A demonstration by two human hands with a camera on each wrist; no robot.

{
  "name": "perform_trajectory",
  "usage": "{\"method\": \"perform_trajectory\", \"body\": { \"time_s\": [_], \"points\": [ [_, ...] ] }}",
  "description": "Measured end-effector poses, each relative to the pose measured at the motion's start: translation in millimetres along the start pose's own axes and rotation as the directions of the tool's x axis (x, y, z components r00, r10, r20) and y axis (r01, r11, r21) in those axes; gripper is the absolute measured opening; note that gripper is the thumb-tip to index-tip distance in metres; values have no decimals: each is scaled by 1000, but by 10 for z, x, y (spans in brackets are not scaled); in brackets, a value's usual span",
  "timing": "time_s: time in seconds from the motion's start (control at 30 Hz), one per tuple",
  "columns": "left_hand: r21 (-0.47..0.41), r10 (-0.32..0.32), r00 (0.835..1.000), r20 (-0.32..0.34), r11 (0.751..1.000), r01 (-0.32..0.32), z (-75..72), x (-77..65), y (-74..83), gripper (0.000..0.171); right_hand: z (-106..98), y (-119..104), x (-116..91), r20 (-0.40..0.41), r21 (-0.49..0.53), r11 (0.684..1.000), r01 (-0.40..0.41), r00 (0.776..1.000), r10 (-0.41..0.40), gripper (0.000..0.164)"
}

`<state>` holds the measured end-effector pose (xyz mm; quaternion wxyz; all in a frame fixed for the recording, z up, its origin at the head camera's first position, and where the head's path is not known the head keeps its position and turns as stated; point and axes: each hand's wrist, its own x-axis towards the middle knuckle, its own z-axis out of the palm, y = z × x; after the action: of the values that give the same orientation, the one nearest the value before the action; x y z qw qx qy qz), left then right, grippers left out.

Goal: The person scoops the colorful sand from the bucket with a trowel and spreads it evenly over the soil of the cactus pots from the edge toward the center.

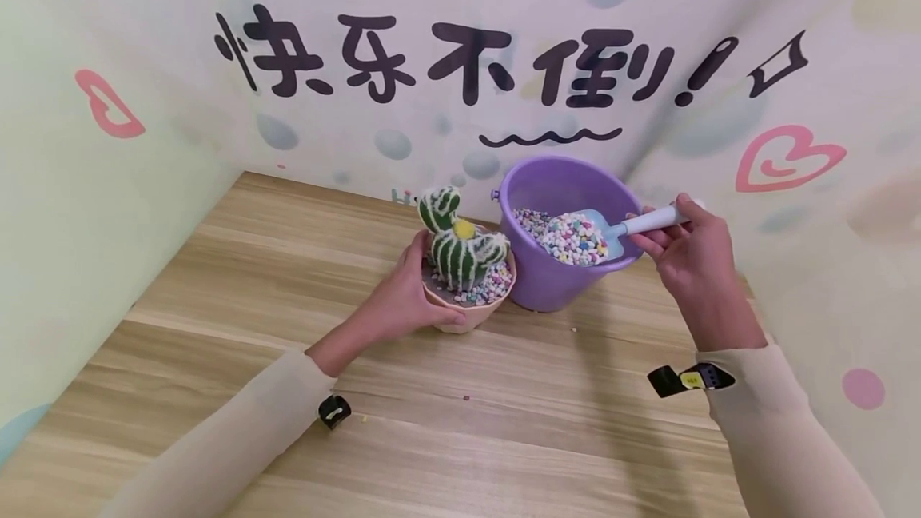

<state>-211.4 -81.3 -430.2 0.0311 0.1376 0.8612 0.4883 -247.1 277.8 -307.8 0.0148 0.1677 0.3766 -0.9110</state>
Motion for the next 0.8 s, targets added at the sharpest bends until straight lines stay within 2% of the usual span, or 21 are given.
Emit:
{"method": "perform_trajectory", "body": {
  "time_s": [0.43,0.67,0.8],
  "points": [
    [27,-49,995,-87,998,51,89,-88,55,139,-122,118,-159,8,45,999,3,1000,-3,20],
    [46,-54,989,-135,997,61,144,-111,82,140,-165,204,-228,47,84,996,0,999,-4,19],
    [69,-58,984,-168,995,70,181,-123,113,139,-178,247,-256,42,94,996,7,999,-11,20]
  ]
}}
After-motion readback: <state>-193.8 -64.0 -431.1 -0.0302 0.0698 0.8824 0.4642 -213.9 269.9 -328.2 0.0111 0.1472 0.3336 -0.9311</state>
